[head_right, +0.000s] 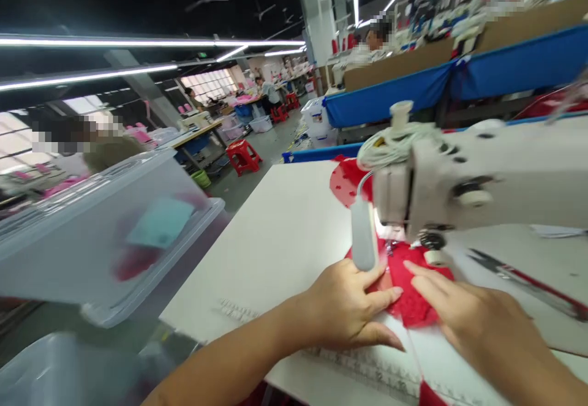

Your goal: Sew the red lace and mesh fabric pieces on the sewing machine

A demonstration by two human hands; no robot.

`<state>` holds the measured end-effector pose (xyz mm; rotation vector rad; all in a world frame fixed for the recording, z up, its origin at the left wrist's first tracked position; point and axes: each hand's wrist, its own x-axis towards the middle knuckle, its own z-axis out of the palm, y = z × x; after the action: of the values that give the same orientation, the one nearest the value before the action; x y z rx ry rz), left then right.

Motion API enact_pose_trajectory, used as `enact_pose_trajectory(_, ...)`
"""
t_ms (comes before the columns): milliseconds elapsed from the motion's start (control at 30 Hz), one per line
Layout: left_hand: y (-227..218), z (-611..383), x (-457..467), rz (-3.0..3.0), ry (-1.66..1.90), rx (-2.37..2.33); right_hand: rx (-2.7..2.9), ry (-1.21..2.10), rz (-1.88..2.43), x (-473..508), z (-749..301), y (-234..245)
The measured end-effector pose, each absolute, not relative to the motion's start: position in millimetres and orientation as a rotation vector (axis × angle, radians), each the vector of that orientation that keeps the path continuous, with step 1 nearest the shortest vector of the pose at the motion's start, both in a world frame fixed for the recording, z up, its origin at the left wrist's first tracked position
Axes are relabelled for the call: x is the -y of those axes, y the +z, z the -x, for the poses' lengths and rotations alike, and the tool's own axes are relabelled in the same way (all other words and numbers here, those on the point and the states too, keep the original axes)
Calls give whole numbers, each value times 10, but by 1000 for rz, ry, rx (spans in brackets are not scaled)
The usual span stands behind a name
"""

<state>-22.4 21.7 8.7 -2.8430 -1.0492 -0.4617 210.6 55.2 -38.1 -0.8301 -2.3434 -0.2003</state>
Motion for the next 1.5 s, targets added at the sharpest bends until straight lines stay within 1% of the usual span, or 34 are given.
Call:
enact_pose_trajectory(67, 95, 233, -207, 2800, -499, 1062, 2436, -330, 775, -538, -2035, -235)
enact_pose_trajectory(167, 79, 247, -214, 2800, -519, 1042, 2477, -322, 876, -517, -1991, -139)
enact_pose_trajectory(400, 96, 256, -218, 2823, -572, 1015, 2517, -201, 1033, -448, -2009, -181)
enact_pose_trajectory(567, 145, 266, -220, 2879, -444, 1007, 2445, -254, 1072, -441, -2013, -230)
enact_pose_trajectory(833, 141, 252, -270, 2928, -298, 1036, 2494, -212, 1130, -446, -2029, -167)
enact_pose_trajectory(1200, 135, 230, -271, 2929, -344, 1030, 2560, -194, 1093, -467, -2047, -81)
enact_pose_trajectory(1500, 89, 236, -284, 2864, -354, 1028, 2514, -249, 1110, -514, -2054, -107)
